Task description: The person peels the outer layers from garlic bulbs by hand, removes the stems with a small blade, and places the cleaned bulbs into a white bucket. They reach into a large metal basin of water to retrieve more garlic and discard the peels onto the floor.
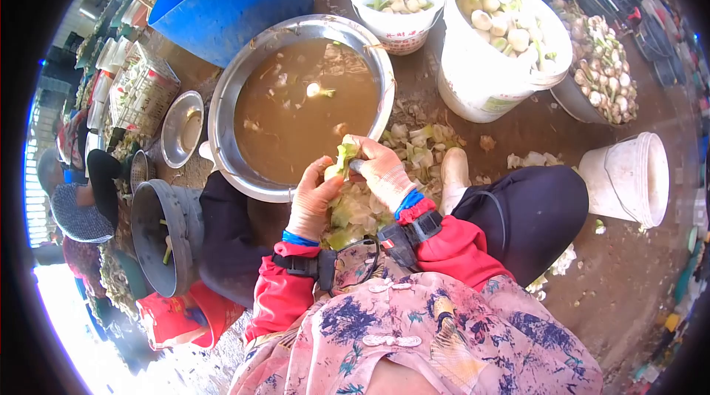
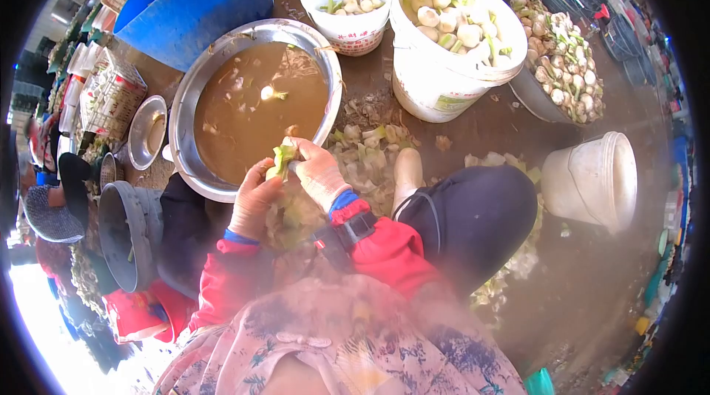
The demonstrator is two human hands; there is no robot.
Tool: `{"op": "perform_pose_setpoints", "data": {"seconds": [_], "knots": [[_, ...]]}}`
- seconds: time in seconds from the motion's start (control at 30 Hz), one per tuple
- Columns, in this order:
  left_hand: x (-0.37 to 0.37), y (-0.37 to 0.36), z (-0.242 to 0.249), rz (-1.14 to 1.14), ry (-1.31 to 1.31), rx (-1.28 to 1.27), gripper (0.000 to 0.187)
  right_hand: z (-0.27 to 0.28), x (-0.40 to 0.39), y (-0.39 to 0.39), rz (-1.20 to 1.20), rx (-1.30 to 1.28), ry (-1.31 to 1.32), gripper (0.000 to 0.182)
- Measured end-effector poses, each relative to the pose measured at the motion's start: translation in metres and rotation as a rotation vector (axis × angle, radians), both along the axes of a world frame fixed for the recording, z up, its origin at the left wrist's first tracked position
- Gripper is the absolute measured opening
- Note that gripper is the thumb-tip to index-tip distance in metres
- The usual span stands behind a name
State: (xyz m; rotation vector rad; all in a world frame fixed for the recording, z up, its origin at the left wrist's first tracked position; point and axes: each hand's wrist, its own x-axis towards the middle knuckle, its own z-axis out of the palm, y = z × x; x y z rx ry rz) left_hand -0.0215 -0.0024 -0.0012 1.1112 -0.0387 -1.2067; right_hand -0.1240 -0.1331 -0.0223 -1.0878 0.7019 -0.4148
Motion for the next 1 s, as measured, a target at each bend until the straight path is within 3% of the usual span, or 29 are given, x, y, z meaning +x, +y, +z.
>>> {"op": "perform_pose_setpoints", "data": {"seconds": [0.07, 0.2, 0.27, 0.4, 0.47, 0.53, 0.57, 0.6, 0.63, 0.7, 0.73, 0.77, 0.8, 0.83, 0.9, 0.97, 1.0], "knots": [[0.003, -0.002, -0.013, -0.092, -1.046, 0.214, 0.034, -0.002, 0.002, 0.002, 0.058, -0.260, 0.080, 0.043], [0.001, -0.016, 0.027, -0.151, -1.272, 0.355, 0.016, 0.024, -0.001, 0.007, 0.110, -0.357, 0.104, 0.045], [0.003, -0.019, 0.027, -0.181, -1.301, 0.373, 0.016, 0.026, -0.002, 0.008, 0.116, -0.534, 0.157, 0.047], [-0.006, -0.021, 0.033, -0.261, -1.433, 0.421, 0.016, 0.012, 0.000, 0.011, 0.061, -0.610, 0.084, 0.048], [-0.012, -0.019, 0.032, -0.197, -1.395, 0.358, 0.017, 0.017, 0.000, 0.009, 0.033, -0.336, 0.161, 0.044], [-0.012, -0.016, 0.021, 0.037, -1.326, 0.175, 0.013, -0.030, 0.001, 0.003, -0.088, -0.451, 0.161, 0.041], [-0.010, -0.014, 0.024, 0.037, -1.329, 0.175, 0.013, -0.047, -0.001, -0.002, -0.203, -0.565, 0.163, 0.037], [-0.006, -0.010, 0.028, 0.133, -0.920, 0.006, 0.013, -0.041, -0.008, -0.013, -0.130, -0.027, 0.253, 0.036], [-0.001, -0.005, 0.033, 0.221, -0.505, -0.150, 0.013, -0.057, -0.014, -0.016, -0.234, 0.108, 0.104, 0.036], [0.013, 0.003, 0.040, 0.187, -0.285, -0.300, 0.021, -0.090, -0.027, -0.031, 0.091, -0.269, 0.511, 0.037], [0.016, 0.007, 0.044, 0.149, -0.118, -0.372, 0.025, -0.074, -0.024, -0.030, 0.102, -0.267, 0.508, 0.037], [0.017, 0.011, 0.048, 0.110, 0.051, -0.441, 0.030, -0.057, -0.024, -0.030, 0.258, -0.409, 0.625, 0.039], [0.020, 0.016, 0.043, 0.118, 0.050, -0.436, 0.030, -0.035, -0.024, -0.028, 0.416, -0.551, 0.738, 0.040], [0.021, 0.020, 0.034, 0.115, 0.084, -0.377, 0.035, -0.017, -0.021, -0.025, 0.422, -0.550, 0.739, 0.040], [0.016, 0.024, 0.023, 0.108, 0.133, -0.311, 0.040, 0.006, -0.013, -0.011, 0.068, -0.423, 0.286, 0.036], [0.009, 0.020, 0.018, 0.066, -0.044, -0.184, 0.047, 0.001, -0.002, 0.004, 0.039, -0.033, -0.268, 0.037], [0.009, 0.019, 0.005, 0.051, -0.099, -0.185, 0.054, 0.016, -0.001, 0.001, 0.178, -0.145, -0.230, 0.038]]}}
